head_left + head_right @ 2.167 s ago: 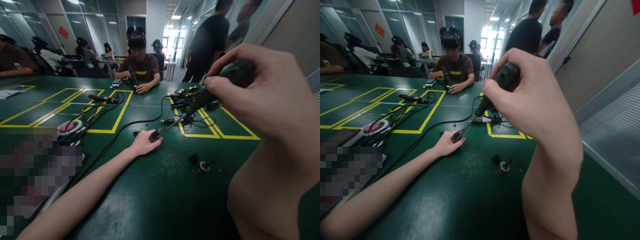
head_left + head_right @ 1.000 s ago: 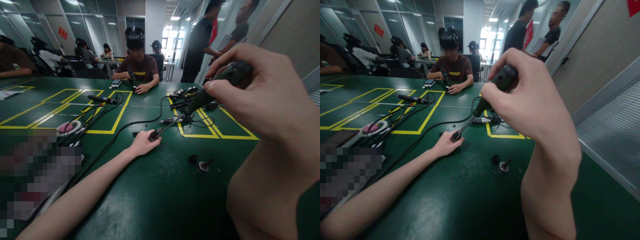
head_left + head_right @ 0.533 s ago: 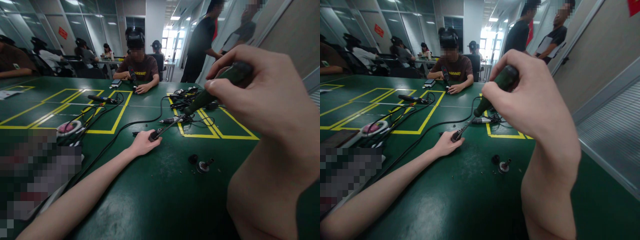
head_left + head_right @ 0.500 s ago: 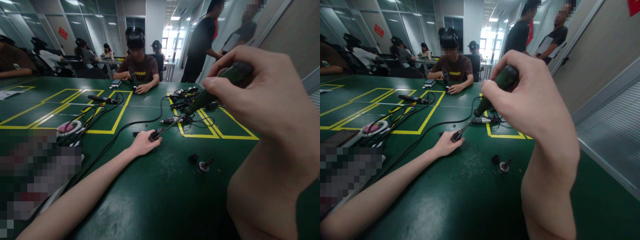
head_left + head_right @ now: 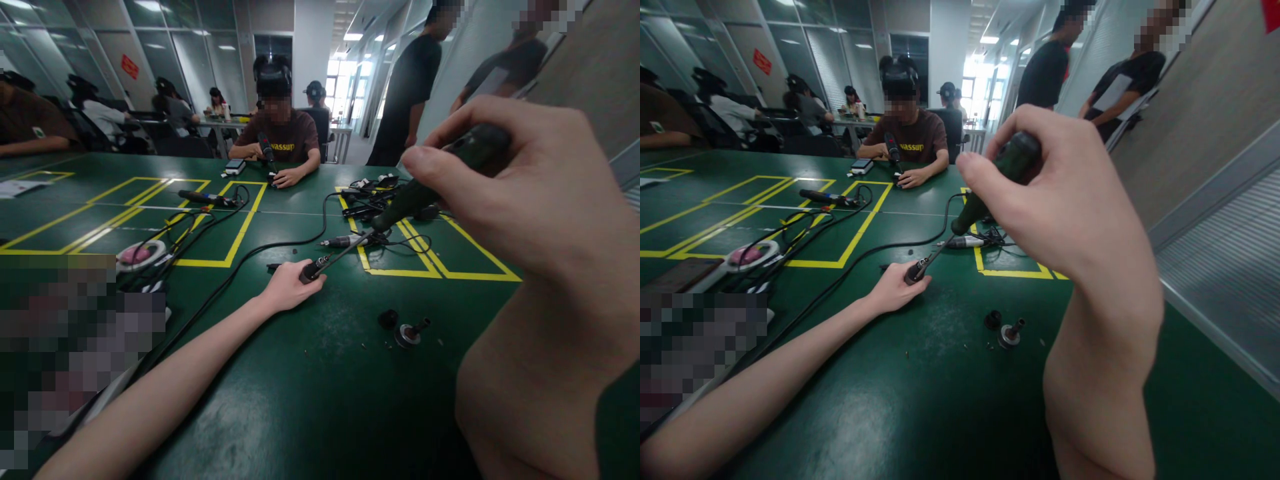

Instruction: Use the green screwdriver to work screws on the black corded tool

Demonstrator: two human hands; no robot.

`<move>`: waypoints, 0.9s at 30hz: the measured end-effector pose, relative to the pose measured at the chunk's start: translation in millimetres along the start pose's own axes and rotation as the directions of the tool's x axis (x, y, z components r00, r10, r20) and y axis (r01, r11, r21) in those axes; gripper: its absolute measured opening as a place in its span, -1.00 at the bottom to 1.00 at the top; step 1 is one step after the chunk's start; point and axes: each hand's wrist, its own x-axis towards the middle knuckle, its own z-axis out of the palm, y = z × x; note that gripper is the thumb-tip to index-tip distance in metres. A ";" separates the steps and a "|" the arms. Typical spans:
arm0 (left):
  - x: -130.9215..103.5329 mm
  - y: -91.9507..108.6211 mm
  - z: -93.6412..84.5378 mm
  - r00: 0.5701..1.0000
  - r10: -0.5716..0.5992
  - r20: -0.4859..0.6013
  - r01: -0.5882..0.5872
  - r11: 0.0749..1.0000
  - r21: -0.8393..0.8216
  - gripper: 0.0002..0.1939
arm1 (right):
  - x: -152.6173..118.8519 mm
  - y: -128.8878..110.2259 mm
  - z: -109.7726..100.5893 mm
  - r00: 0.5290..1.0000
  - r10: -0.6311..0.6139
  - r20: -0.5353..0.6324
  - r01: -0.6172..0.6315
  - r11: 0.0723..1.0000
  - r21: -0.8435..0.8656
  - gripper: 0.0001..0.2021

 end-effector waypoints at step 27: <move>0.1 0.0 -0.3 1.000 -0.011 0.005 0.011 1.000 -0.006 -0.63 | -0.8 -0.5 1.8 0.999 0.036 -0.013 -0.035 0.997 0.063 -0.81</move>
